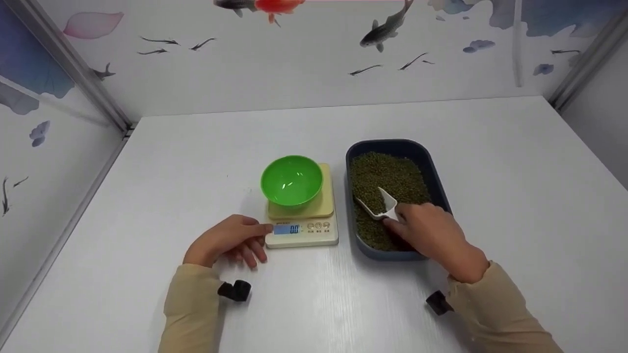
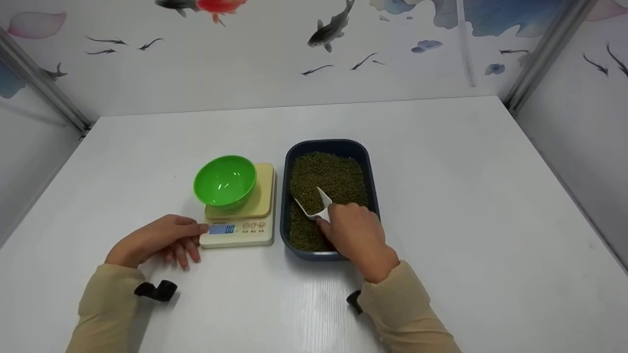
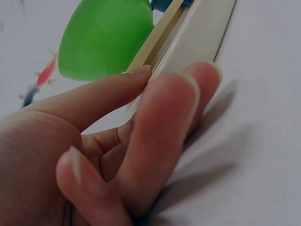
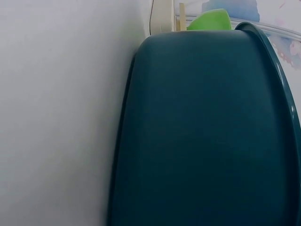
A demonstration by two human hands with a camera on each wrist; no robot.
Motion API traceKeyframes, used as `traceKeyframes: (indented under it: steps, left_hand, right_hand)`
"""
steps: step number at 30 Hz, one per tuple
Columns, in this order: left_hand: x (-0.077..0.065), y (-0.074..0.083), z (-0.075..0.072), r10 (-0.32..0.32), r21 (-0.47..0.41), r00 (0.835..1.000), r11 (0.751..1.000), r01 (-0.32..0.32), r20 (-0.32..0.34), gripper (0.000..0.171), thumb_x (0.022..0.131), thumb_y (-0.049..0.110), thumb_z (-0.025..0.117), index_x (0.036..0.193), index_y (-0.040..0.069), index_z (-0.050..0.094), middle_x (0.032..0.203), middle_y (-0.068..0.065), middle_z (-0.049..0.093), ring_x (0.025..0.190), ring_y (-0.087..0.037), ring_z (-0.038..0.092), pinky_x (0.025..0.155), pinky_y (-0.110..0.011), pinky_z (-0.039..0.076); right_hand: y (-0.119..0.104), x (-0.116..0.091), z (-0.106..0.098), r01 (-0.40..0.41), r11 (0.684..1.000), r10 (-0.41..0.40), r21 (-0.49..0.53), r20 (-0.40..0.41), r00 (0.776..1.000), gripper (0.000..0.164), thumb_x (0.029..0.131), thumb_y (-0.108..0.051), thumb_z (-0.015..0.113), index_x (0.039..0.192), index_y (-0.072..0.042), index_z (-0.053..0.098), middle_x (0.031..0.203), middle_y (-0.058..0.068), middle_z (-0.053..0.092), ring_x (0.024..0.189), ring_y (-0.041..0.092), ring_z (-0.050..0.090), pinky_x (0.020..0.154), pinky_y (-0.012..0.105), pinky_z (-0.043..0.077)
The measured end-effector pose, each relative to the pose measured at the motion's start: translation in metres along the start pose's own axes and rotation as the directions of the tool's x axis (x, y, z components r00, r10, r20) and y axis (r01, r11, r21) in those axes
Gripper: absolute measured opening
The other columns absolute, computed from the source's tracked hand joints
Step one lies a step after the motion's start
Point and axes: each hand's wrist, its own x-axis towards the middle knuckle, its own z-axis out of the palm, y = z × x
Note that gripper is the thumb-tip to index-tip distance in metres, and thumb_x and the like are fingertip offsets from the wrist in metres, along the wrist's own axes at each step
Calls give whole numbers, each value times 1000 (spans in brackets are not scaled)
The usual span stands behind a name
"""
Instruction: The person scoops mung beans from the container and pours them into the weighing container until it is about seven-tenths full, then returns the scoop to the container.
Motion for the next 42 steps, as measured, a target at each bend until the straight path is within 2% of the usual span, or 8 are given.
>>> traceKeyframes:
  steps: [6, 17, 27, 34, 42]
  left_hand:
    - [2, -1, -2, 6, -8, 1000, 1000, -6, 8, 52, 77, 49, 62, 87, -1, 56, 75, -18, 66, 59, -29, 65, 42, -22, 41]
    - [3, -1, -1, 5, -14, 1000, 1000, -5, 20, 51, 78, 49, 61, 89, -1, 56, 76, -18, 66, 59, -30, 65, 41, -22, 42]
    - [2, -2, -2, 2, -11, 1000, 1000, -2, 17, 51, 77, 48, 62, 89, -1, 56, 76, -18, 66, 59, -29, 65, 41, -22, 42]
    - [1, -2, -3, 1, 15, 1000, 1000, -1, -1, 52, 76, 51, 62, 88, 0, 56, 75, -17, 66, 60, -29, 65, 40, -23, 39]
    - [2, -2, -2, 0, 11, 1000, 1000, 0, 3, 52, 76, 50, 62, 88, 0, 56, 76, -17, 66, 60, -29, 65, 40, -22, 38]
  right_hand:
    - [0, 0, -1, 4, 1000, -4, 2, -11, 1000, 35, 84, -36, 60, 61, -16, 43, 51, -5, 30, 43, 11, 30, 40, 27, 24]
    - [2, 0, 0, -2, 1000, 2, 4, 5, 1000, 36, 83, -39, 60, 60, -16, 45, 50, -4, 32, 43, 11, 31, 39, 27, 24]
    - [-1, 1, -1, 7, 999, -7, 35, 12, 1000, 30, 81, -29, 65, 61, -15, 48, 49, -3, 36, 41, 10, 32, 39, 26, 25]
    - [-1, 2, -1, 34, 999, -34, 6, -52, 998, 40, 81, -25, 62, 53, -16, 35, 48, -6, 22, 44, 10, 21, 41, 26, 20]
    - [0, 0, -6, 37, 999, -38, -12, -72, 997, 42, 81, -23, 61, 50, -16, 34, 46, -6, 21, 44, 10, 22, 42, 27, 22]
